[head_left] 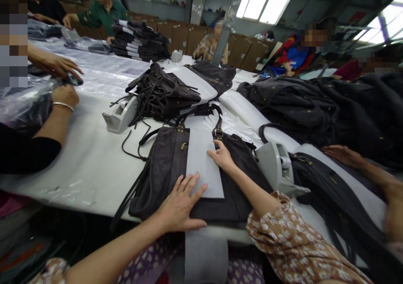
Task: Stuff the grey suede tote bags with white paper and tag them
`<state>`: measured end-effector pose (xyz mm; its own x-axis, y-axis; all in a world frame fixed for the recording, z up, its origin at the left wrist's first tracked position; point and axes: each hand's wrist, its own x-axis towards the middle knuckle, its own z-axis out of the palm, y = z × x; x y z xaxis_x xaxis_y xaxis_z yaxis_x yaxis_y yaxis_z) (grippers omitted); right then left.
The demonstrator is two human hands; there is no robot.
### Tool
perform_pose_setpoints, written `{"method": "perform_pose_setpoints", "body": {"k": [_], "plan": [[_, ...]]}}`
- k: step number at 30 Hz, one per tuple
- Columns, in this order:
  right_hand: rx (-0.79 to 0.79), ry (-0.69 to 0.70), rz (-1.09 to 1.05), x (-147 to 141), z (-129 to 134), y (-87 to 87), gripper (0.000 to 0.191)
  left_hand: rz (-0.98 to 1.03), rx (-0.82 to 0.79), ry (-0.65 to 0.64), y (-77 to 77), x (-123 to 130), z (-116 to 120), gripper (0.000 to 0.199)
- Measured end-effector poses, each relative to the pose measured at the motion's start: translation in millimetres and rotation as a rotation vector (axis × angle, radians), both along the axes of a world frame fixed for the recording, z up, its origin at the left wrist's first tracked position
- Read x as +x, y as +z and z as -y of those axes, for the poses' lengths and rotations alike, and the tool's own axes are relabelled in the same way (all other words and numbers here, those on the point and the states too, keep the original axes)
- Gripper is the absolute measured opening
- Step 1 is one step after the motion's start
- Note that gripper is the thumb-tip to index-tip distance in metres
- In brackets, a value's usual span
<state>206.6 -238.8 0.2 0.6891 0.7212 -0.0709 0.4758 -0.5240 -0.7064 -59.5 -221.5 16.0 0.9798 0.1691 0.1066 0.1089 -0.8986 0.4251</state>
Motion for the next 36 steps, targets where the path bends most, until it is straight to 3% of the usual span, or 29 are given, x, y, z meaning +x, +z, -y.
{"method": "perform_pose_setpoints", "body": {"k": [5,11,15,21,25,28,31,34,36], "plan": [[0.01,0.162,0.02,-36.2,57.2,10.6,0.022,-0.068,0.036,-0.098,-3.4,-0.2,1.4,0.086],[-0.056,0.337,-0.006,-55.8,99.3,27.7,0.032,-0.065,0.064,-0.163,-4.3,-1.6,3.1,0.079],[-0.026,0.357,0.056,-71.6,109.9,33.3,0.036,-0.049,0.045,-0.157,-3.0,-3.6,6.2,0.077],[-0.025,0.329,-0.138,-70.2,106.8,28.5,0.041,0.033,0.075,0.037,-6.4,-4.4,12.3,0.101],[-0.059,0.346,-0.266,-64.8,103.9,27.3,0.044,0.009,0.073,-0.018,-8.7,-3.8,12.1,0.086],[-0.19,0.377,-0.097,-65.9,101.7,41.7,0.038,-0.003,0.063,-0.047,-6.8,-4.1,11.6,0.075],[-0.343,0.301,0.277,-68.7,92.7,64.3,0.031,0.018,0.055,-0.057,-3.9,-3.8,11.7,0.072],[-0.245,0.287,0.595,-71.0,73.2,76.6,0.037,0.035,0.049,-0.07,-1.8,-2.7,11.6,0.069],[-0.122,0.343,0.681,-73.2,58.0,69.8,0.046,0.04,0.036,-0.079,-0.6,-2.0,11.3,0.067]]}}
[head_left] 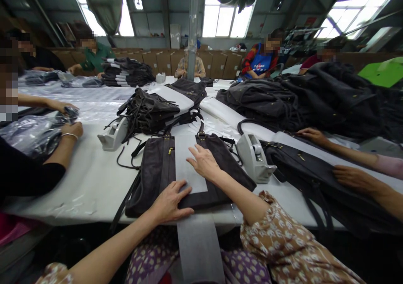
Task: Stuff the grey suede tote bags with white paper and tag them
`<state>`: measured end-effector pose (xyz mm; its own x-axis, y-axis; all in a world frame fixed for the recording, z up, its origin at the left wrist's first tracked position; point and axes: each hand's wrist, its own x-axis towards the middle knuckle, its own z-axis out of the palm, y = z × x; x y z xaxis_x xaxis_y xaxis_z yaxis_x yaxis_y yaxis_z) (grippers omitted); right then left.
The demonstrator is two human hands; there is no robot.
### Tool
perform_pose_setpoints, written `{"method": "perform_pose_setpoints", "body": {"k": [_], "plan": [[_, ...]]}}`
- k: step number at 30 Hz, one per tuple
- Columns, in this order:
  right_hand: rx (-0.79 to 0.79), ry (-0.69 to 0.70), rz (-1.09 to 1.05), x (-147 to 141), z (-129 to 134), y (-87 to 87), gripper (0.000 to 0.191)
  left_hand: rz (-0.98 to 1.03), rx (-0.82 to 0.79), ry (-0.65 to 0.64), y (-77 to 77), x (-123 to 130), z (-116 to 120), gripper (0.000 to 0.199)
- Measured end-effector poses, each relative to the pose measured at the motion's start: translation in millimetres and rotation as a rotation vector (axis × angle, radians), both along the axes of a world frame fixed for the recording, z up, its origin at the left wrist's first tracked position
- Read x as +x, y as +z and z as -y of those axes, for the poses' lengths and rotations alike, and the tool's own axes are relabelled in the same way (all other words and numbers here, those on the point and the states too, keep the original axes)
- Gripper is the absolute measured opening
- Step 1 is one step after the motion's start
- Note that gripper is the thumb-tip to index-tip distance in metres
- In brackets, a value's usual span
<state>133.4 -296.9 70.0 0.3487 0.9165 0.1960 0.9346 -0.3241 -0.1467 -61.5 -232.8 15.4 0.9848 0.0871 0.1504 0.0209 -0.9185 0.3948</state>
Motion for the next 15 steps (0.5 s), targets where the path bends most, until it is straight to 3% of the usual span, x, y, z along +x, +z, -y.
{"method": "perform_pose_setpoints", "body": {"k": [5,8,12,15], "plan": [[-0.171,0.053,-0.074,-10.1,-18.9,-53.5,0.064,0.005,-0.022,-0.028,-0.2,-1.1,-3.1,0.065],[-0.209,0.06,-0.092,-12.4,-19.3,-70.7,0.064,0.005,0.005,-0.081,-2.7,-3.2,-6.1,0.063],[-0.261,0.134,-0.127,-8.4,-9.7,-57.9,0.061,0.015,0.081,-0.144,-3.2,-5.0,-7.2,0.054],[-0.339,0.274,-0.187,-7.2,23.8,-39.3,0.055,0.019,0.125,-0.171,-2.0,-5.7,-5.9,0.054]]}}
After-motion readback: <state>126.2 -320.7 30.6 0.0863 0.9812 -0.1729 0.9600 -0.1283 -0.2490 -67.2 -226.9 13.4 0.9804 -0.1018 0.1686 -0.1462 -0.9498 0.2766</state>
